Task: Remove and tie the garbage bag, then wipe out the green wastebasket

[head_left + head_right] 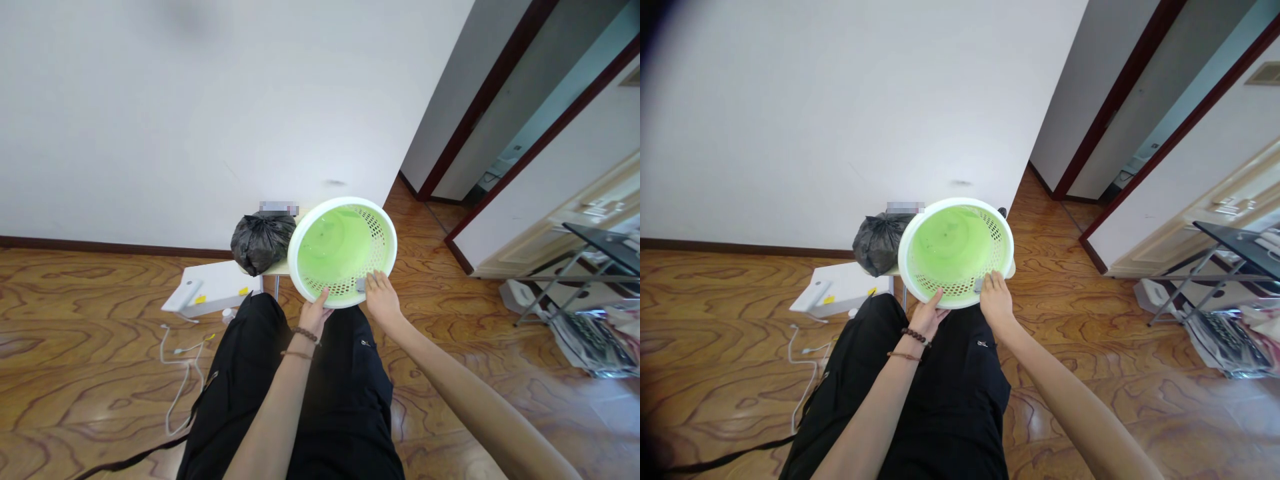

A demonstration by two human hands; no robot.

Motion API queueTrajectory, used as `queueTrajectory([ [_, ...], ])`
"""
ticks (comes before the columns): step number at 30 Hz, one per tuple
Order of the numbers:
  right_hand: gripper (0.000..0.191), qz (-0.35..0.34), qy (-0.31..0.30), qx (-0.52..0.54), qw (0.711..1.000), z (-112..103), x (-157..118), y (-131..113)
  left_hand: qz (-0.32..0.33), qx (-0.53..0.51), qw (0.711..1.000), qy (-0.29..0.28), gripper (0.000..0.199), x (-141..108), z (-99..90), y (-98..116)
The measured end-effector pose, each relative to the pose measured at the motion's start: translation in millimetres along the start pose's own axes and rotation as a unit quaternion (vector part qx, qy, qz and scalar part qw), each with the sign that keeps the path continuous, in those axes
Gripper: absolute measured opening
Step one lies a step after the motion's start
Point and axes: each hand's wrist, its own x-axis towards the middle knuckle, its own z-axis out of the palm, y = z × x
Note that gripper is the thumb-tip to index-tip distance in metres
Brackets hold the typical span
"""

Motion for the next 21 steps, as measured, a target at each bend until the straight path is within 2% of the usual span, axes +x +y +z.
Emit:
queueTrajectory([
  [3,0.042,-0.01,-0.01,0.005,1.0,-1,3,1,-0.001,-0.006,1.0,-0.01,0.04,-2,2.1,0],
  [8,0.048,-0.072,-0.054,0.124,0.988,6,-11,-42,0.003,0.001,1.0,-0.009,0.036,-3,2.3,-5],
  [10,0.048,-0.08,-0.059,0.17,0.98,7,-15,-51,0.001,0.006,1.0,-0.003,0.033,-3,0.8,-6],
  [14,0.05,-0.103,-0.077,0.209,0.969,9,-15,-40,-0.001,0.004,1.0,-0.01,0.029,-3,-0.9,-7],
  [18,0.051,-0.082,-0.051,0.136,0.986,12,-14,-22,0.007,-0.02,1.0,-0.023,0.038,-1,-1.0,-9],
  [21,0.049,-0.097,-0.039,0.106,0.989,14,-13,-14,0.005,-0.028,0.999,-0.019,0.041,1,-2.5,-9],
])
